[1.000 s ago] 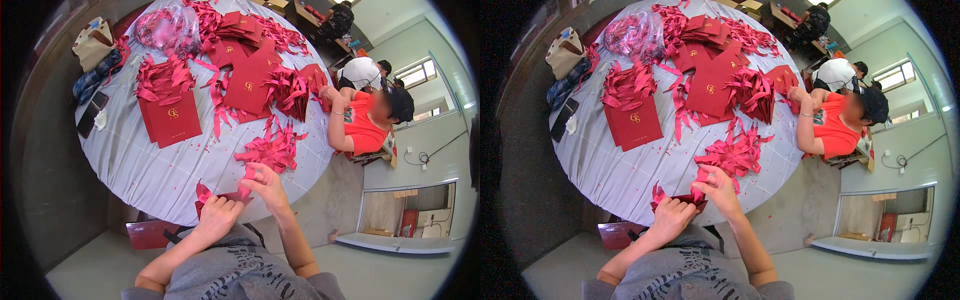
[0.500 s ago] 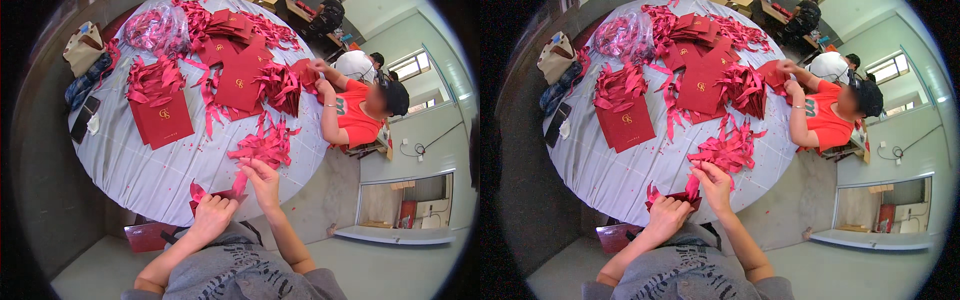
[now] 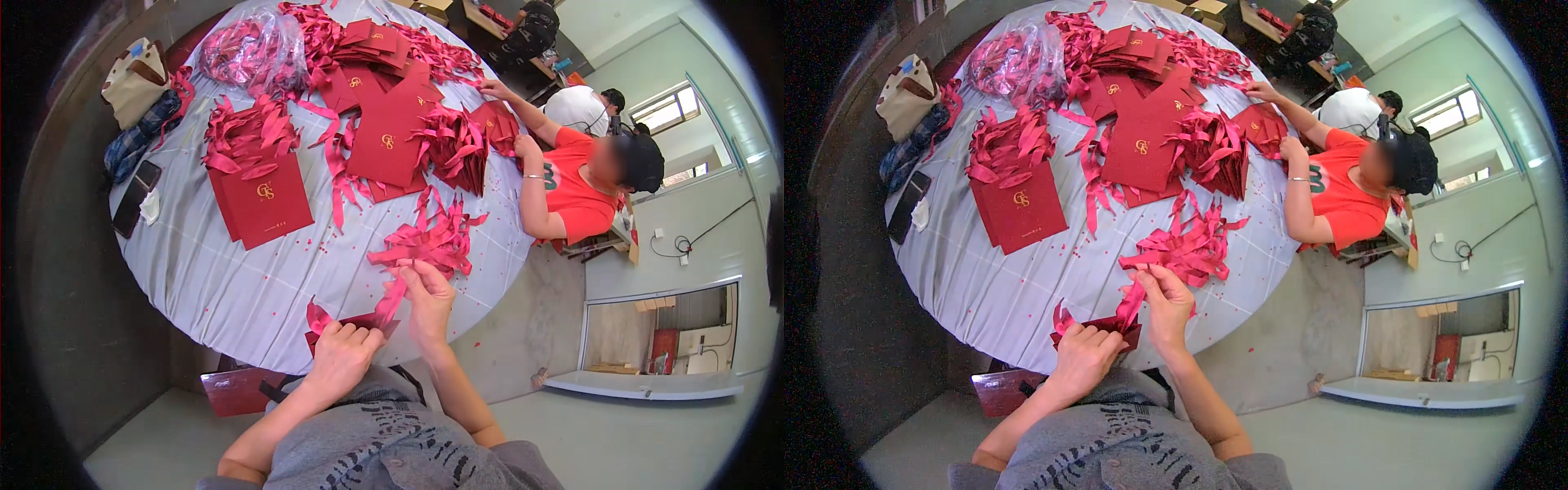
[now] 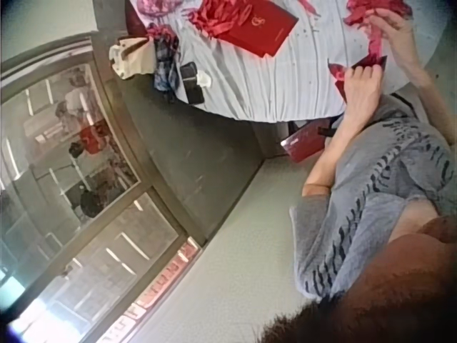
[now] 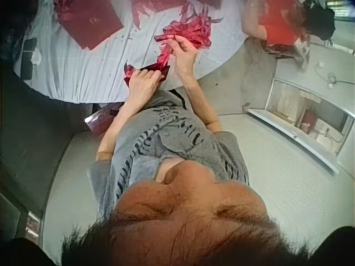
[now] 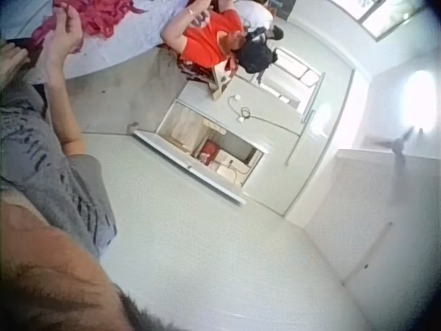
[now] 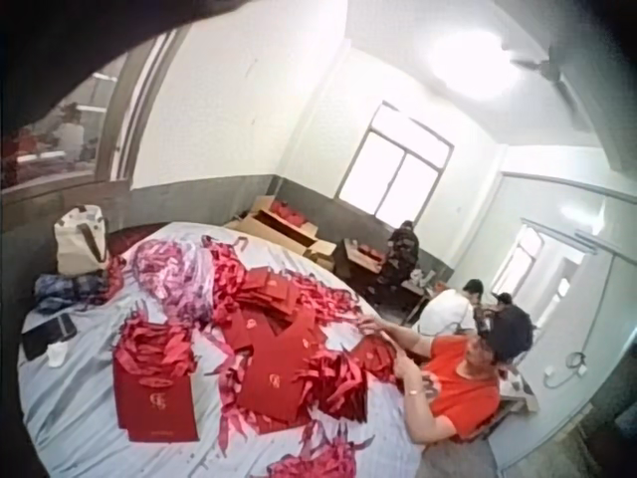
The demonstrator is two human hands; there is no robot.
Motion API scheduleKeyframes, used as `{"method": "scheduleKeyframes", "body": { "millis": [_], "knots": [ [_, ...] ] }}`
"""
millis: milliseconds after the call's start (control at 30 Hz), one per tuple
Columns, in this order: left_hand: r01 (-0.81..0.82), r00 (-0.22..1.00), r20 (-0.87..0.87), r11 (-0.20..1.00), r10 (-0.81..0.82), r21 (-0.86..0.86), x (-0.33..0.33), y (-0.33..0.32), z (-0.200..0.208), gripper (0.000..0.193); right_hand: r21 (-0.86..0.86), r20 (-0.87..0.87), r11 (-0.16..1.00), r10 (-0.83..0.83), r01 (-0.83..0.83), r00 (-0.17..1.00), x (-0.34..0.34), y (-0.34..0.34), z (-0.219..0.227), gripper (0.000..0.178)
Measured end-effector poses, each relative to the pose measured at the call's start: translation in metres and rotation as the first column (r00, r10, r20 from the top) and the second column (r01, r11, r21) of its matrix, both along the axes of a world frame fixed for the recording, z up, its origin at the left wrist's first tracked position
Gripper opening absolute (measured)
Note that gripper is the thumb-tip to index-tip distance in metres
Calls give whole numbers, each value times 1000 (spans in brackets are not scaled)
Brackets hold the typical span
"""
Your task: The person attaches ribbon handles to paper gift bags by threading ribbon strips through the slots on each bag by hand.
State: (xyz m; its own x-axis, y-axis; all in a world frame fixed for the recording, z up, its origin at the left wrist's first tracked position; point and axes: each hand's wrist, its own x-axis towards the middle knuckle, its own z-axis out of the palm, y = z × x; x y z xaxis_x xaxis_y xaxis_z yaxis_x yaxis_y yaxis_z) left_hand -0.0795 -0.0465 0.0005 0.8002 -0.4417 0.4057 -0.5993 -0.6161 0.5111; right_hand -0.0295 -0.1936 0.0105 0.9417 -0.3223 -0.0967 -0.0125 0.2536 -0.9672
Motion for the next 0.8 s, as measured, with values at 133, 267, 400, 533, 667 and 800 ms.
{"method": "scheduleKeyframes", "body": {
  "millis": [133, 267, 400, 533, 667, 800],
  "knots": [
    [-14, 1000, 8, 1000, 14, 6, 2, 1, -1, 21, -14, -68, 994, 104, -105, 992, 6, -4, 11, 28],
    [-33, 999, 2, 999, 33, -28, 6, 1, -2, 21, 95, -186, 945, 326, -313, 927, 5, -24, -6, 33],
    [-41, 999, -24, 999, 40, -36, 11, 4, -6, 21, -101, -432, 829, 461, -550, 775, -20, -36, -19, 32],
    [-20, 997, -77, 997, 14, -76, 17, 7, -7, 20, -54, -375, 834, 492, -548, 786, -21, -16, -17, 23],
    [-99, 995, -57, 948, 86, -304, 30, 28, 8, 6, -234, -286, 880, 345, -414, 894, -20, -3, -21, 20],
    [-526, 842, -346, 771, 413, -360, 28, 56, 2, 4, -328, -211, 899, 231, -291, 950, -18, -6, -24, 24]
  ]
}}
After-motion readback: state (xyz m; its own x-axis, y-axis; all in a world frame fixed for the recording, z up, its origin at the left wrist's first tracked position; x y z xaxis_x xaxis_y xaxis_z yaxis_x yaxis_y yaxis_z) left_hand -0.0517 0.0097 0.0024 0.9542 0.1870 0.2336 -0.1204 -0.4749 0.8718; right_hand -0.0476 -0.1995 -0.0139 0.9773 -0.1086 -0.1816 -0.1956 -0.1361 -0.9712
